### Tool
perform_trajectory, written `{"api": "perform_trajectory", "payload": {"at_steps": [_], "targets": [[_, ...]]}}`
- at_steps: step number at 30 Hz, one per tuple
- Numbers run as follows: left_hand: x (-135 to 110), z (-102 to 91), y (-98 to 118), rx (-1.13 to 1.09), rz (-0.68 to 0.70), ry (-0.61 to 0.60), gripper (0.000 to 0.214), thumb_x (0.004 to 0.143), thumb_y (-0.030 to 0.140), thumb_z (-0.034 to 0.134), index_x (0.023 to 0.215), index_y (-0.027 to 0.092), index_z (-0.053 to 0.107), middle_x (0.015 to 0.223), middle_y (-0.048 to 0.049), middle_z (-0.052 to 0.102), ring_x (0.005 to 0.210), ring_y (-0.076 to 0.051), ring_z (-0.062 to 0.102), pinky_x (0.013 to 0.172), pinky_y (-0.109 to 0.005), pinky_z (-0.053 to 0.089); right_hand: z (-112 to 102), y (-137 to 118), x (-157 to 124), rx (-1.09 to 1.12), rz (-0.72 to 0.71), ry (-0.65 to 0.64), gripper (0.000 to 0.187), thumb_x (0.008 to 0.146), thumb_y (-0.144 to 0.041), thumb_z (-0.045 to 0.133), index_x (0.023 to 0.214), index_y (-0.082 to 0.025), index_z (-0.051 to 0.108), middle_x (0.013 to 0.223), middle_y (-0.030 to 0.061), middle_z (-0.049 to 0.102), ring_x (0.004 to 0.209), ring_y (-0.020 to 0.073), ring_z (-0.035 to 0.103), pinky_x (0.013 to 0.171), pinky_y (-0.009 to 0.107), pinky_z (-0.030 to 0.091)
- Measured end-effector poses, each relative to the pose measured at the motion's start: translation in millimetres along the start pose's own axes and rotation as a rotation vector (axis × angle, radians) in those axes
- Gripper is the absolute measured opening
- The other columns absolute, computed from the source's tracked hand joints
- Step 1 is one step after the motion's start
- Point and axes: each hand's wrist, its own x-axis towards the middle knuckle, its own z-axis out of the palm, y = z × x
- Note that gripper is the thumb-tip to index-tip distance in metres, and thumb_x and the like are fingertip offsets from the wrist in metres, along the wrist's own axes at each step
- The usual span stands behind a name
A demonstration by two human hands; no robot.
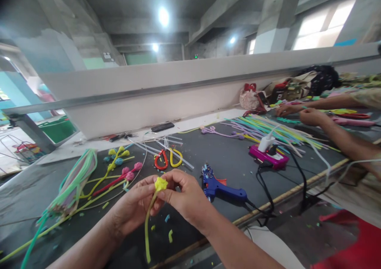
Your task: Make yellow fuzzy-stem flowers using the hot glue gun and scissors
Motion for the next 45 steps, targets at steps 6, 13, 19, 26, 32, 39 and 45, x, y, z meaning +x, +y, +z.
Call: {"api": "perform_trajectory", "payload": {"at_steps": [6,13,19,26,32,39,45], "targets": [[-3.5,1.3,0.4,-0.008,-0.032,0.017,0.009,0.077,0.017,0.063,0.08,0.012,0.057,0.06,-0.0006,0.058,0.048,-0.008,0.054,0.043,-0.015,0.041,-1.4,-2.0,0.1,-0.056,0.007,0.006,0.022,0.066,-0.035,0.076,0.07,-0.019,0.063,0.062,-0.0005,0.061,0.06,0.0172,0.062,0.061,0.031,0.047],[-0.3,4.6,3.8,0.022,-0.004,0.065,0.011,0.075,0.016,0.065,0.083,0.012,0.058,0.061,-0.0004,0.059,0.049,-0.006,0.053,0.045,-0.014,0.039,-5.6,4.2,4.1,0.032,0.057,-0.022,0.025,0.067,-0.031,0.076,0.083,-0.018,0.063,0.068,-0.0007,0.064,0.065,0.0163,0.062,0.067,0.032,0.048],[-0.4,1.2,6.9,0.053,0.015,0.07,0.012,0.075,0.013,0.063,0.087,0.011,0.06,0.066,-0.0032,0.062,0.056,-0.008,0.057,0.05,-0.016,0.043,-10.4,4.2,6.1,0.148,0.108,-0.106,0.041,0.066,-0.026,0.076,0.103,-0.02,0.058,0.08,-0.0008,0.066,0.072,0.0141,0.064,0.076,0.031,0.047],[-0.6,2.0,7.1,0.143,-0.005,0.068,0.018,0.071,0.017,0.068,0.085,0.011,0.06,0.066,-0.0027,0.062,0.056,-0.008,0.057,0.051,-0.017,0.043,-14.0,4.5,6.9,0.041,0.07,-0.15,0.028,0.07,-0.029,0.073,0.093,-0.018,0.061,0.073,-0.0012,0.065,0.069,0.0152,0.063,0.072,0.032,0.047],[1.8,7.5,0.9,0.377,0.16,0.202,0.029,0.065,0.018,0.073,0.087,0.015,0.054,0.072,-0.0005,0.063,0.061,-0.012,0.059,0.058,-0.023,0.046,-18.5,4.1,8.4,0.054,0.105,-0.04,0.022,0.07,-0.029,0.074,0.084,-0.017,0.062,0.075,-0.0023,0.062,0.07,0.0115,0.057,0.069,0.026,0.044],[4.6,7.4,-15.5,0.624,0.394,0.3,0.02,0.07,0.019,0.068,0.083,0.018,0.053,0.064,0.0023,0.06,0.059,-0.011,0.055,0.054,-0.02,0.038,-17.9,15.0,10.7,0.099,0.126,-0.053,0.021,0.07,-0.028,0.075,0.081,-0.016,0.062,0.069,-0.0035,0.056,0.059,0.0079,0.048,0.053,0.021,0.038],[1.1,6.8,-14.8,0.836,0.484,0.358,0.009,0.071,0.014,0.063,0.077,0.018,0.057,0.068,0.0013,0.056,0.062,-0.012,0.052,0.058,-0.022,0.038,-13.9,11.8,12.6,0.173,0.241,-0.045,0.024,0.067,-0.03,0.077,0.075,-0.015,0.06,0.063,-0.0051,0.054,0.052,0.0058,0.047,0.05,0.02,0.037]]}}
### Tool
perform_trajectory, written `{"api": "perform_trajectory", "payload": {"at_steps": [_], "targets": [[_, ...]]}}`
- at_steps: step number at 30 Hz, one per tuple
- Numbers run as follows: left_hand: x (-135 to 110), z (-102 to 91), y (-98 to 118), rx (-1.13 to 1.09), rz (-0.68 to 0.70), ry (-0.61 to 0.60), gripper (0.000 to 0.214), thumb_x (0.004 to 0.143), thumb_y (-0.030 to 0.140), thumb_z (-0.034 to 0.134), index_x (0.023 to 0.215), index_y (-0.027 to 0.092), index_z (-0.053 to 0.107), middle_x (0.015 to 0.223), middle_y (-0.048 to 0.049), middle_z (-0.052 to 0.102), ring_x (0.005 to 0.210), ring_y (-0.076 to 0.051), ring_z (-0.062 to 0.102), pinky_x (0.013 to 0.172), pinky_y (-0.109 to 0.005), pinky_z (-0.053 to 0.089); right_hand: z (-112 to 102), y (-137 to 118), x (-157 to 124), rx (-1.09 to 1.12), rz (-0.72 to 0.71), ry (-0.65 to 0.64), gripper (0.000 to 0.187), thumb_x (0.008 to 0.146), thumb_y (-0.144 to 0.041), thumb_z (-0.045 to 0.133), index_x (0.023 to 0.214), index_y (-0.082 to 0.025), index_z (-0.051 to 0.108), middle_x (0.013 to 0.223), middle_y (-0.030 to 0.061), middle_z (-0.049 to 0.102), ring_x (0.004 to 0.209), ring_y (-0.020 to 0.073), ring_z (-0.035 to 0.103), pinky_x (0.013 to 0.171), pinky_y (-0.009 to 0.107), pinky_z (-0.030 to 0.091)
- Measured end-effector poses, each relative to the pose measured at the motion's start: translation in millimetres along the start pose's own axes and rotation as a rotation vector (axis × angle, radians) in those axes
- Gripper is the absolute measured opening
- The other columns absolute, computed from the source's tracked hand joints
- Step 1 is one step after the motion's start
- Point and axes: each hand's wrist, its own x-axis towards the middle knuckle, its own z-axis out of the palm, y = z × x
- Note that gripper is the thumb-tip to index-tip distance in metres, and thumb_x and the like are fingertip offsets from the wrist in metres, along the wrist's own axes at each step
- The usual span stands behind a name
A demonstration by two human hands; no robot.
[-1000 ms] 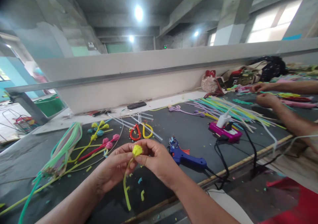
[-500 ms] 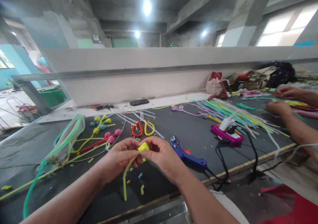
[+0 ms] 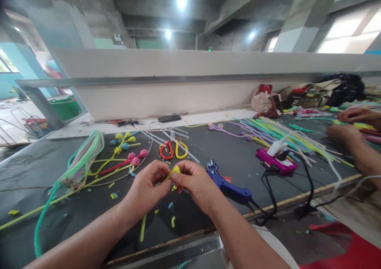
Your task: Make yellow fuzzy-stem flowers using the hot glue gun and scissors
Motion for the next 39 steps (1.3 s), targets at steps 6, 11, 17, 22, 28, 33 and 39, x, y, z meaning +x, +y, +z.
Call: {"api": "perform_trajectory", "payload": {"at_steps": [6,11,17,22,28,33,39], "targets": [[-1.5,-0.1,-1.5,0.05,0.045,0.031,0.009,0.071,0.01,0.06,0.073,0.018,0.062,0.07,0.0,0.057,0.063,-0.012,0.051,0.061,-0.022,0.038,-0.5,-0.1,1.6,0.073,0.094,-0.018,0.027,0.065,-0.031,0.078,0.073,-0.014,0.058,0.059,-0.0048,0.056,0.05,0.0056,0.05,0.049,0.019,0.038],[1.3,2.4,-2.1,-0.098,-0.064,0.019,0.009,0.069,0.011,0.062,0.075,0.017,0.061,0.068,0.0008,0.06,0.062,-0.012,0.056,0.059,-0.021,0.041,2.8,-0.2,1.3,0.08,0.08,0.005,0.029,0.062,-0.028,0.08,0.078,-0.015,0.059,0.063,-0.0051,0.057,0.052,0.0055,0.051,0.052,0.02,0.041],[7.8,1.1,3.1,-0.416,-0.249,-0.014,0.017,0.066,0.016,0.069,0.074,0.016,0.054,0.058,0.0042,0.059,0.052,-0.011,0.058,0.055,-0.022,0.045,8.7,-3.8,-3.4,0.065,-0.043,-0.009,0.036,0.061,-0.024,0.08,0.089,-0.017,0.059,0.073,-0.0039,0.061,0.065,0.0093,0.058,0.06,0.023,0.046],[7.3,2.1,5.2,-0.626,-0.31,-0.082,0.023,0.065,0.02,0.073,0.074,0.016,0.052,0.055,0.0033,0.061,0.05,-0.01,0.057,0.049,-0.018,0.041,9.6,-9.3,-6.7,-0.081,-0.102,0.022,0.032,0.063,-0.032,0.078,0.085,-0.016,0.06,0.065,-0.0033,0.062,0.057,0.0105,0.058,0.057,0.025,0.045],[4.8,0.9,8.4,-0.713,-0.382,-0.147,0.026,0.066,0.022,0.076,0.078,0.016,0.053,0.059,0.0028,0.062,0.053,-0.01,0.06,0.051,-0.018,0.043,12.4,-5.9,-7.1,-0.164,-0.173,0.115,0.031,0.063,-0.039,0.076,0.078,-0.018,0.06,0.056,-0.005,0.057,0.048,0.01,0.052,0.049,0.025,0.042],[4.1,-1.2,9.5,-0.729,-0.411,-0.134,0.024,0.068,0.024,0.075,0.076,0.016,0.055,0.058,0.003,0.061,0.052,-0.008,0.057,0.051,-0.017,0.044,11.4,-4.5,-6.7,-0.182,-0.169,0.103,0.031,0.064,-0.039,0.076,0.079,-0.018,0.059,0.056,-0.0044,0.058,0.048,0.0112,0.054,0.047,0.025,0.041],[2.7,-1.4,7.1,-0.763,-0.387,-0.152,0.024,0.067,0.021,0.076,0.075,0.016,0.055,0.057,0.0027,0.062,0.051,-0.007,0.056,0.052,-0.016,0.044,12.2,-6.5,-6.9,-0.112,-0.159,0.077,0.03,0.062,-0.037,0.077,0.076,-0.017,0.06,0.055,-0.0049,0.057,0.049,0.0106,0.055,0.048,0.024,0.041]]}}
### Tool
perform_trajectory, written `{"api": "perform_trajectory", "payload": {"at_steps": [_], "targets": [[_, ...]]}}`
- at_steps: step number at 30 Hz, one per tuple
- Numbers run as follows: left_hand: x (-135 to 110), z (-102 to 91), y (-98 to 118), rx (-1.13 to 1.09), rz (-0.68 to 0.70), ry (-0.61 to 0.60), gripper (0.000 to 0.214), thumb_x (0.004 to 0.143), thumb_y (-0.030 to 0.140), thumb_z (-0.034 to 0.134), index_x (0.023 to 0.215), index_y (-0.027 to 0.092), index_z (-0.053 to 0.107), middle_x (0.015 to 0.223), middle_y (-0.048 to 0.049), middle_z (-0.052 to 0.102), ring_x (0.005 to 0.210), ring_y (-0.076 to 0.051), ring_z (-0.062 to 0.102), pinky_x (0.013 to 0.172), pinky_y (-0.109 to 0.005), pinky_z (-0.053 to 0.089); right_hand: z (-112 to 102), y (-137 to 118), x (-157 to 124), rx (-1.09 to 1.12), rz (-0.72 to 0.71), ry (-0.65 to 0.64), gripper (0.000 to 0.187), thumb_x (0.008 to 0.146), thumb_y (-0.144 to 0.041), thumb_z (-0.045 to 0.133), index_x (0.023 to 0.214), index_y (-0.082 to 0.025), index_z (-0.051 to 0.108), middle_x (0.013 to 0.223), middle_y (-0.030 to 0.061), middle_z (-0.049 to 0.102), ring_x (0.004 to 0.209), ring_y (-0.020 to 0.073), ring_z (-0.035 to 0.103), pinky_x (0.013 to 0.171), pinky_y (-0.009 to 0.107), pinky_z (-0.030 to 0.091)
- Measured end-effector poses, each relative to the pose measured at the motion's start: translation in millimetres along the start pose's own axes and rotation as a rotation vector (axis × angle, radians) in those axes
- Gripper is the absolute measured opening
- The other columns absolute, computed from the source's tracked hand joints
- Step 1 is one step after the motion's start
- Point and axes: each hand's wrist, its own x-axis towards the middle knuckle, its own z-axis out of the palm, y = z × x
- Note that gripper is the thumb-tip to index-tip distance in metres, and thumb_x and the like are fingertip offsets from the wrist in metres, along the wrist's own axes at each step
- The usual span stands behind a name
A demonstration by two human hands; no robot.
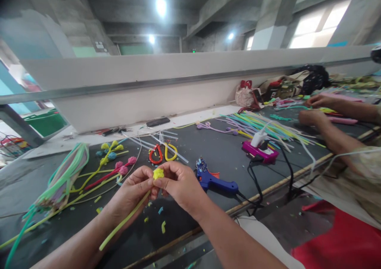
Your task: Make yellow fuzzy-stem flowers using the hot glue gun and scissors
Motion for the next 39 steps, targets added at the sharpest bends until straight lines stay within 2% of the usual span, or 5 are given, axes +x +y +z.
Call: {"api": "perform_trajectory", "payload": {"at_steps": [11,16,20,28,39], "targets": [[3.9,1.1,1.6,0.018,0.129,0.162,0.025,0.064,0.021,0.077,0.075,0.016,0.055,0.06,0.0031,0.064,0.051,-0.008,0.058,0.056,-0.018,0.047,20.3,17.3,-1.7,-0.026,-0.115,0.252,0.017,0.071,-0.035,0.071,0.068,-0.019,0.072,0.083,0.0031,0.063,0.082,0.0177,0.055,0.075,0.031,0.042],[6.4,-6.6,-1.2,0.317,0.209,0.239,0.019,0.069,0.028,0.071,0.075,0.015,0.059,0.061,0.0018,0.061,0.053,-0.01,0.056,0.054,-0.021,0.044,19.8,20.3,1.5,-0.039,-0.115,0.287,0.016,0.07,-0.036,0.072,0.071,-0.02,0.075,0.09,0.0048,0.065,0.093,0.0216,0.056,0.086,0.035,0.04],[8.0,-13.4,-2.3,0.711,0.532,0.279,0.005,0.072,0.02,0.066,0.07,0.015,0.065,0.079,-0.0011,0.056,0.07,-0.011,0.054,0.06,-0.021,0.044,17.4,25.3,2.7,0.113,-0.037,0.221,0.019,0.068,-0.034,0.074,0.082,-0.022,0.076,0.09,0.0038,0.069,0.09,0.0206,0.058,0.086,0.034,0.039],[3.2,-11.5,2.1,1.158,0.817,0.146,0.011,0.08,0.012,0.057,0.082,0.015,0.066,0.084,-0.0043,0.057,0.078,-0.012,0.056,0.07,-0.023,0.046,18.3,25.2,2.7,0.22,-0.027,0.282,0.015,0.063,-0.033,0.078,0.072,-0.02,0.075,0.066,-0.0008,0.067,0.071,0.0148,0.054,0.075,0.029,0.039],[-2.6,-2.1,-6.8,1.241,0.399,0.098,0.011,0.073,0.024,0.065,0.073,0.017,0.056,0.066,0.0032,0.054,0.059,-0.01,0.048,0.056,-0.021,0.038,12.0,17.7,5.0,0.295,-0.016,0.308,0.018,0.064,-0.036,0.077,0.068,-0.019,0.074,0.064,-0.0006,0.064,0.068,0.0129,0.05,0.069,0.027,0.036]]}}
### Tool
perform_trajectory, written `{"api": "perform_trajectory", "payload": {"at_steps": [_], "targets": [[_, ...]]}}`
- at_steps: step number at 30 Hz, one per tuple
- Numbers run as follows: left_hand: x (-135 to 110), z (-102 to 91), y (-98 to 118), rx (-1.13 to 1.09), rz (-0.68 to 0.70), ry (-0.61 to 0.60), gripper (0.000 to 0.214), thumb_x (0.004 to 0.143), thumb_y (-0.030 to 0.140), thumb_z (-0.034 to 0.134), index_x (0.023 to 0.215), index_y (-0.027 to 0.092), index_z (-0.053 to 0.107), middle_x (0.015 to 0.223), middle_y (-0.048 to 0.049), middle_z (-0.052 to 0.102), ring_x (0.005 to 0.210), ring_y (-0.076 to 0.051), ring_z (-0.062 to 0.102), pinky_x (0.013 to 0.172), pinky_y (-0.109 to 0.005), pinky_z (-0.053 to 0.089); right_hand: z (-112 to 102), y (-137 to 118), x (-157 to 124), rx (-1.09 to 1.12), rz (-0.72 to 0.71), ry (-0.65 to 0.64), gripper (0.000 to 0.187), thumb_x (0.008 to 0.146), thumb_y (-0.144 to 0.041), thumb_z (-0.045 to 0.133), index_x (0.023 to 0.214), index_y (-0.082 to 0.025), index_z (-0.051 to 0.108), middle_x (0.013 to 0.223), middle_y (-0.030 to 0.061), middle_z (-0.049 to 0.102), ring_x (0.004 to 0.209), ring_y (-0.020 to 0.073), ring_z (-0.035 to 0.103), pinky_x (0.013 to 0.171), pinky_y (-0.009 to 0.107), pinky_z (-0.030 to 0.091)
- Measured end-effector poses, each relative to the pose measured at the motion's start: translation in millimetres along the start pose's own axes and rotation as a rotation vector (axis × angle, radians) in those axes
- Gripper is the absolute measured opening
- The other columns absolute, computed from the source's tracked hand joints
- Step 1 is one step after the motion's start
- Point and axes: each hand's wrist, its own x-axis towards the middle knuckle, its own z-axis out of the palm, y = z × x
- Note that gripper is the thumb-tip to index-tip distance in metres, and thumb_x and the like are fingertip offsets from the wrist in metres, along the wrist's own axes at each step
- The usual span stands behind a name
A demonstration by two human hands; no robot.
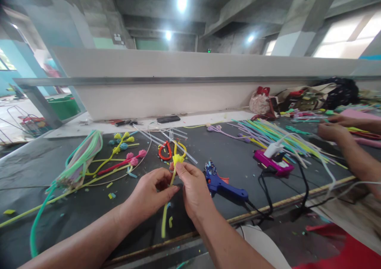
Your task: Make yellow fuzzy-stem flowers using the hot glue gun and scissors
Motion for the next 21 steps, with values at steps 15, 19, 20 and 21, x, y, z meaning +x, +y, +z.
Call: {"api": "perform_trajectory", "payload": {"at_steps": [15,19,20,21], "targets": [[-2.1,4.7,-2.3,-0.088,-0.041,-0.225,0.019,0.083,0.016,0.045,0.093,0.02,0.061,0.068,0.0025,0.059,0.052,-0.008,0.054,0.056,-0.02,0.043,-8.7,-5.0,10.5,0.146,0.087,0.098,0.028,0.047,-0.037,0.085,0.063,-0.019,0.071,0.065,0.0003,0.067,0.063,0.0119,0.055,0.064,0.025,0.04],[-7.9,15.9,3.1,-0.307,-0.239,-0.364,0.048,0.077,0.014,0.046,0.124,0.025,0.048,0.085,0.0004,0.062,0.045,-0.007,0.054,0.043,-0.018,0.045,-17.1,-13.1,18.0,0.179,-0.023,0.14,0.029,0.048,-0.04,0.084,0.061,-0.02,0.069,0.066,0.0001,0.067,0.063,0.0121,0.056,0.064,0.026,0.042],[-8.8,16.3,4.8,-0.35,-0.288,-0.403,0.057,0.075,0.013,0.047,0.13,0.027,0.041,0.091,-0.0003,0.062,0.042,-0.006,0.053,0.04,-0.018,0.044,-19.7,-16.4,19.5,0.182,-0.05,0.147,0.029,0.048,-0.041,0.083,0.061,-0.02,0.069,0.066,-0.0001,0.067,0.063,0.0125,0.056,0.064,0.026,0.042],[-8.3,14.6,6.4,-0.379,-0.326,-0.459,0.063,0.074,0.013,0.048,0.134,0.028,0.037,0.093,-0.0008,0.063,0.04,-0.005,0.053,0.038,-0.017,0.043,-22.3,-19.8,20.6,0.18,-0.076,0.149,0.029,0.049,-0.042,0.083,0.062,-0.021,0.069,0.066,-0.0002,0.067,0.064,0.013,0.057,0.066,0.027,0.042]]}}
